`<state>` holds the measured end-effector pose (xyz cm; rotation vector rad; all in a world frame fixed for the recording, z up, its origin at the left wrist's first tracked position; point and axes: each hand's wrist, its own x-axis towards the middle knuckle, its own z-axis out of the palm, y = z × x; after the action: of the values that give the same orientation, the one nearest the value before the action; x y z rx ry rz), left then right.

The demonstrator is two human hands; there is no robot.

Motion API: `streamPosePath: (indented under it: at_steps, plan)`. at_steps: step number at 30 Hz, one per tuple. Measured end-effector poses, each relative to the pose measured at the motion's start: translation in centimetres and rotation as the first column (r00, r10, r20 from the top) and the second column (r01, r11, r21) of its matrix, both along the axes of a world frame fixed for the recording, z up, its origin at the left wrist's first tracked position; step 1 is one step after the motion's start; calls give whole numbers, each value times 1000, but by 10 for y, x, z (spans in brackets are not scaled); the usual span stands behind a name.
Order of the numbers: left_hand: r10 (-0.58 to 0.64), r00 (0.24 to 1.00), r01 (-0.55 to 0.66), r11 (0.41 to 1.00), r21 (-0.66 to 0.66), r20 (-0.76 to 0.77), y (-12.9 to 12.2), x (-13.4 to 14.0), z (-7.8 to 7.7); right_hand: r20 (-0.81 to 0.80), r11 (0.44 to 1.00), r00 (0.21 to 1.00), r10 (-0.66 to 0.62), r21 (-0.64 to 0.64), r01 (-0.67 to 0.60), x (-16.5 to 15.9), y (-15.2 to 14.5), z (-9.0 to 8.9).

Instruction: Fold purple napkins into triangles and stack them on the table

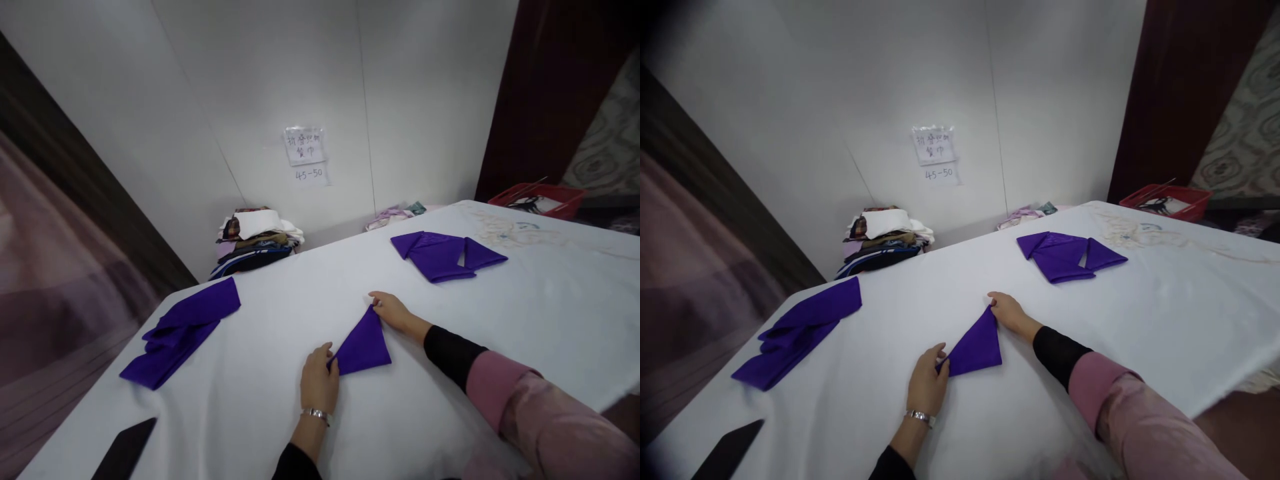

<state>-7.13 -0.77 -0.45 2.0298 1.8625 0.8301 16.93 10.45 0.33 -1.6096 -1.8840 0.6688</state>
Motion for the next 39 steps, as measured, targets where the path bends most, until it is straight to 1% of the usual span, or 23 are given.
streamPosePath:
  at_steps: [3,5,7,9,12,14,16,17,18,19,21,22,23,24,25,27,29,34,36,39]
  plan:
    - [-37,998,39,998,44,-41,4,0,2,14,1000,1000,-5,-10,5,0,0,1]
    - [-70,993,77,994,78,-92,8,5,8,25,1000,1000,-6,-12,6,0,-1,2]
    - [-122,981,137,986,95,-151,11,16,16,38,1000,999,-3,-13,4,0,-4,2]
    - [-181,959,202,976,81,-218,13,30,23,54,1000,999,2,-9,-1,2,-7,4]
    - [-238,914,242,970,-30,-330,14,50,24,86,1000,996,7,-2,-7,8,-13,6]
    - [-265,878,235,964,-124,-398,13,58,20,115,1000,993,8,12,-9,11,-18,9]
    - [-285,848,228,957,-178,-447,12,61,14,146,999,989,10,46,-17,10,-26,13]
    - [-291,838,229,956,-185,-462,11,61,12,165,995,986,28,87,-43,7,-30,16]
    - [-295,831,233,955,-185,-472,10,61,11,184,985,981,67,145,-95,3,-35,18]
    - [-295,828,235,955,-183,-477,10,60,10,199,963,972,126,210,-168,-4,-41,21]
    - [-297,828,242,954,-175,-476,10,60,9,216,888,933,288,305,-344,-21,-52,24]
    - [-297,830,249,955,-162,-473,10,59,8,219,848,902,373,314,-427,-30,-57,25]
    - [-294,832,258,956,-141,-471,10,59,7,217,820,868,446,289,-493,-38,-61,25]
    - [-289,833,265,957,-117,-471,10,60,7,215,805,838,502,239,-543,-46,-63,24]
    - [-284,835,272,958,-94,-471,10,60,6,213,801,816,537,176,-573,-51,-65,23]
    - [-277,839,277,958,-70,-468,10,60,5,213,814,804,555,58,-578,-56,-63,20]
    - [-278,844,268,959,-89,-458,10,60,5,233,847,823,518,-3,-532,-52,-57,16]
    - [-287,834,246,958,-149,-471,10,61,7,325,913,864,385,4,-408,-24,-41,7]
    - [-289,830,246,957,-153,-477,9,61,8,348,928,871,345,13,-373,-15,-37,5]
    - [-288,829,246,958,-150,-479,9,61,8,390,936,862,322,5,-352,-6,-30,3]
